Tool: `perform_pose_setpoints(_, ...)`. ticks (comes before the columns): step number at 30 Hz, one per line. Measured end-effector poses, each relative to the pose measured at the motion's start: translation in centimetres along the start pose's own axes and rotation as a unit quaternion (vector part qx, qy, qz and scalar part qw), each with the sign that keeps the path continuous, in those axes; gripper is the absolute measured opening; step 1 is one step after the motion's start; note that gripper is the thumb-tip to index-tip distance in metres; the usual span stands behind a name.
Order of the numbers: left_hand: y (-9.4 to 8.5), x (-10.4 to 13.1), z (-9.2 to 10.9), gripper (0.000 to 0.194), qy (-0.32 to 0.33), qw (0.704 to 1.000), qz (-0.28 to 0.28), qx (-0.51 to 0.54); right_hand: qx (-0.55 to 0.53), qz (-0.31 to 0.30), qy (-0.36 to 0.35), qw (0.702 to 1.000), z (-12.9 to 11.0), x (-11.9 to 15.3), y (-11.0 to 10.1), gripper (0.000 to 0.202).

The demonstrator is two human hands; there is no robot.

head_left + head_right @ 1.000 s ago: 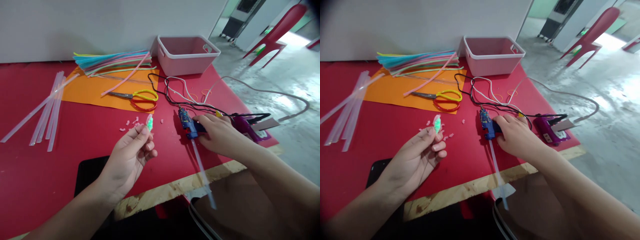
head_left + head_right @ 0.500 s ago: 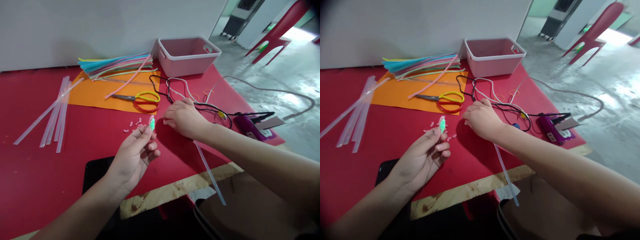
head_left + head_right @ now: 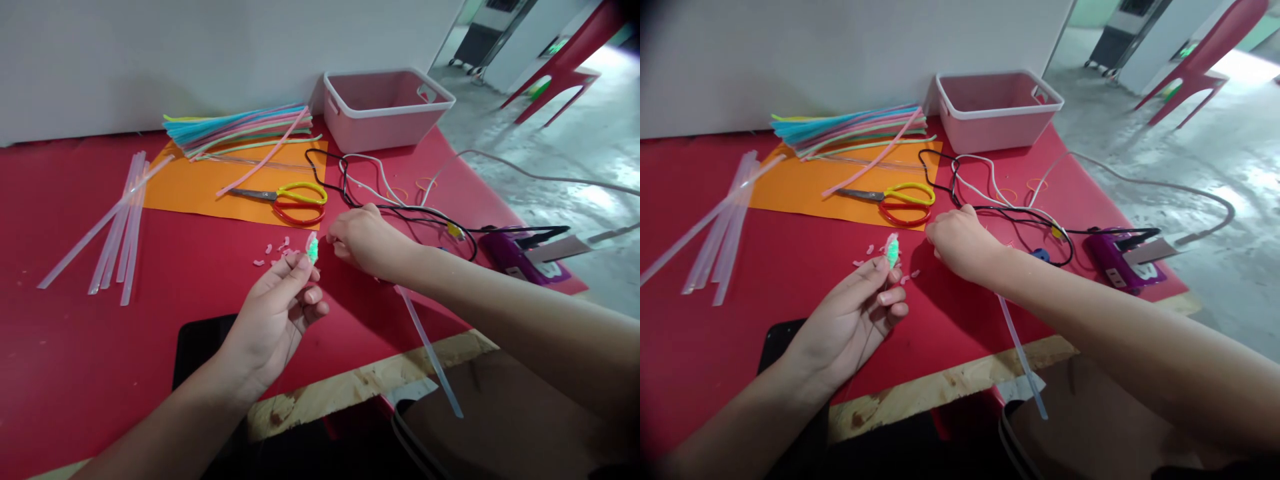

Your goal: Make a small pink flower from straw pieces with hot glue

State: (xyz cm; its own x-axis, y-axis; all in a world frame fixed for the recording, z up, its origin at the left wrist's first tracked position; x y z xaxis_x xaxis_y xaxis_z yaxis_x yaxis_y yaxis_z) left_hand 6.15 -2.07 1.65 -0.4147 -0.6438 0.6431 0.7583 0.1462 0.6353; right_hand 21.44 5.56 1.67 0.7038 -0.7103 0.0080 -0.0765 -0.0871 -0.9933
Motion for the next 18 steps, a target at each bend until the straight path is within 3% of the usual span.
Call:
perform_pose_setpoints(5,0.2,-0.1,0.4,0.016,0.035,0.999,0.000,-0.004,-0.040,0.021,-0.010,0.999,-0.1,0.2,-0.6,0.012)
perform_pose_setpoints(7,0.2,0.0,0.5,0.017,0.046,0.999,0.009,-0.018,-0.108,0.057,0.006,0.993,-0.8,1.2,-1.4,0.016)
perform_pose_setpoints(8,0.3,0.1,0.5,0.019,0.047,0.998,0.011,-0.031,-0.174,0.093,0.021,0.980,-1.3,1.9,-1.9,0.019)
perform_pose_setpoints(10,0.5,0.3,0.3,0.023,0.037,0.997,0.011,-0.067,-0.335,0.173,0.035,0.926,-2.7,3.6,-2.8,0.023)
perform_pose_setpoints(13,0.9,0.7,-0.2,0.033,0.015,0.992,0.009,-0.122,-0.448,0.194,0.049,0.871,-5.0,6.2,-3.5,0.024)
perform_pose_setpoints(15,1.0,0.8,-0.6,0.040,0.001,0.987,0.006,-0.158,-0.456,0.191,0.053,0.868,-6.0,7.4,-3.5,0.024)
perform_pose_setpoints(18,1.0,0.8,-1.1,0.039,-0.021,0.977,0.001,-0.214,-0.417,0.201,0.033,0.886,-6.4,8.4,-3.2,0.025)
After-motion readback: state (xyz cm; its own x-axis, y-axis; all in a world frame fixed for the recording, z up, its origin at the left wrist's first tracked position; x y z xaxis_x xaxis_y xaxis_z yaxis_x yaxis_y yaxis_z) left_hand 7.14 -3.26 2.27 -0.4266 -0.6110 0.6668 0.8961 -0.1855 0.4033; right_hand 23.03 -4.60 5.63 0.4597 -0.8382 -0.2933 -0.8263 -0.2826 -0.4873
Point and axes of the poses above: each hand's wrist, its own x-axis away from the middle knuckle, its own y-axis out of the palm, z = x × y, the point moved 3 cm from there along -x, towards the middle knuckle, and after that the axes turned 14 degrees about -y, right-handed, at the moved point
